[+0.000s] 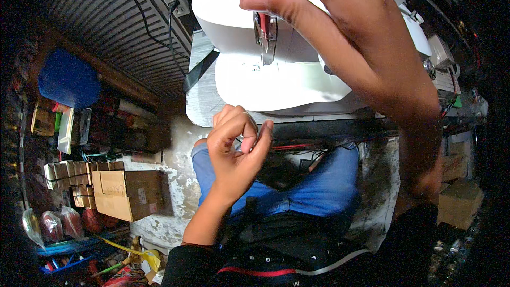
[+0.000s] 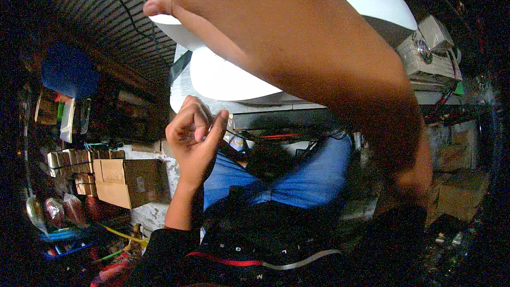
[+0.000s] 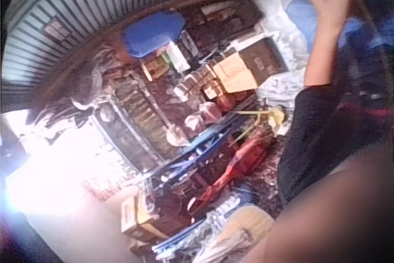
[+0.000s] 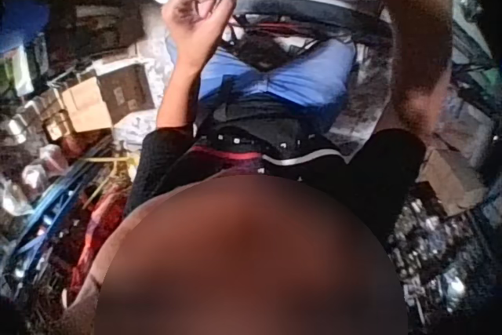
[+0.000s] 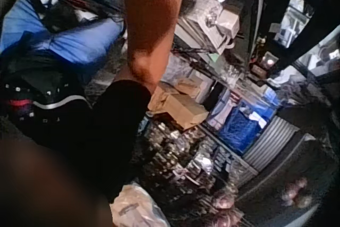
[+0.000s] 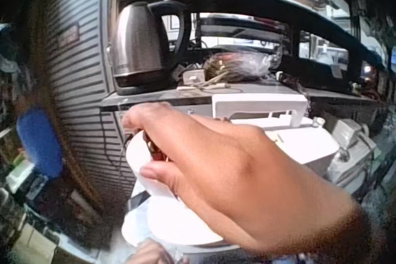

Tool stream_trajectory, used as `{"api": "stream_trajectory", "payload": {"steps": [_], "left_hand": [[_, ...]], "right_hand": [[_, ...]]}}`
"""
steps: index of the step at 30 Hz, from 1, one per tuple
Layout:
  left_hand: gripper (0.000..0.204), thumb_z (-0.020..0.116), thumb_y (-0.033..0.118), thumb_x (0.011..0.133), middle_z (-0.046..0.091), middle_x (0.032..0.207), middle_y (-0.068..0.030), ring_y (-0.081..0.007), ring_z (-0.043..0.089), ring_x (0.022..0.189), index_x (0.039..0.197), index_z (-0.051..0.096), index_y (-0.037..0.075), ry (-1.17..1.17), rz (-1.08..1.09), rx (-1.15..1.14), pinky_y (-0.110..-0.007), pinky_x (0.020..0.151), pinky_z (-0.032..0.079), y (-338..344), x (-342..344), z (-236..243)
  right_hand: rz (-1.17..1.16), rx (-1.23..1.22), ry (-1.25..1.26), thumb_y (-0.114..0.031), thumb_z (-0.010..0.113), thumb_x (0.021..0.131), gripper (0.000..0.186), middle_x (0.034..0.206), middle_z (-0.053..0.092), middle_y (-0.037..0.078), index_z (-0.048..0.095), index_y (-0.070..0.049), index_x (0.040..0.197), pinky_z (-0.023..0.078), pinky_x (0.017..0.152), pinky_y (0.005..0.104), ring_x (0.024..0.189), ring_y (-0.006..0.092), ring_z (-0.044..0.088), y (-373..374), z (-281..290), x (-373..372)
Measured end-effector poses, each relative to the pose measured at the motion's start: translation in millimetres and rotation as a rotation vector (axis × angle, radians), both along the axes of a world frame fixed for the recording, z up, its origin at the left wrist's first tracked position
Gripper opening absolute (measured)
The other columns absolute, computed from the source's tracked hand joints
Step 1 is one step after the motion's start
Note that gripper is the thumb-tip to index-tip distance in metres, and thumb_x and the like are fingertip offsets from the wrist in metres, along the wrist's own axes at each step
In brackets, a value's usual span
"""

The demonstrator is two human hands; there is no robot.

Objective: The person removes a decorative badge from a white sewing machine, then uses pliers to remove a small metal ring from the needle area. They reattach the badge and continue adjusting the machine's needle and presser foot area.

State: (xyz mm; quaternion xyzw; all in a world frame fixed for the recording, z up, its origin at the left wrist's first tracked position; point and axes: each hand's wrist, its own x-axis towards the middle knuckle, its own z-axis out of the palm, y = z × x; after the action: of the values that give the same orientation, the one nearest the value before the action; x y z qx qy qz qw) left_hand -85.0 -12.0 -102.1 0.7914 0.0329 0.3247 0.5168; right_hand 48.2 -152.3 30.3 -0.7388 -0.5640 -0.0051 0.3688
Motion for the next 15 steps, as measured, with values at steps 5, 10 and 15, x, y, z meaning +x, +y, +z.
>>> {"api": "stream_trajectory", "payload": {"steps": [5,10,15], "left_hand": [[0.043,0.068,-0.007,0.068,0.037,0.057,-0.0024,-0.0175,0.037,0.059,0.055,0.030,0.009,-0.016,-0.002,0.030,-0.028,0.066,0.028,5,-3,-1],[0.037,0.062,-0.007,0.064,0.037,0.057,-0.0029,-0.0177,0.038,0.061,0.055,0.030,0.008,0.057,0.030,0.010,-0.028,0.066,0.029,14,-5,-8],[0.033,0.061,-0.007,0.064,0.038,0.059,-0.0027,-0.0157,0.037,0.060,0.057,0.033,0.007,0.028,0.039,-0.023,-0.026,0.065,0.031,17,-5,-10]], "right_hand": [[0.003,0.028,0.185,-0.030,0.062,0.085,0.054,0.096,0.066,0.016,0.048,0.002,0.125,0.051,0.079,0.0331,0.087,0.0223,0.064,-8,-14,-9],[-0.059,0.137,0.311,-0.038,0.061,0.087,0.058,0.094,0.066,0.016,0.047,0.003,0.127,0.050,0.078,0.0334,0.085,0.0218,0.064,-23,-36,-27],[-0.145,0.268,0.268,-0.046,0.059,0.089,0.064,0.092,0.066,0.017,0.046,0.003,0.129,0.050,0.078,0.0336,0.083,0.0213,0.064,-42,-59,-48]]}}
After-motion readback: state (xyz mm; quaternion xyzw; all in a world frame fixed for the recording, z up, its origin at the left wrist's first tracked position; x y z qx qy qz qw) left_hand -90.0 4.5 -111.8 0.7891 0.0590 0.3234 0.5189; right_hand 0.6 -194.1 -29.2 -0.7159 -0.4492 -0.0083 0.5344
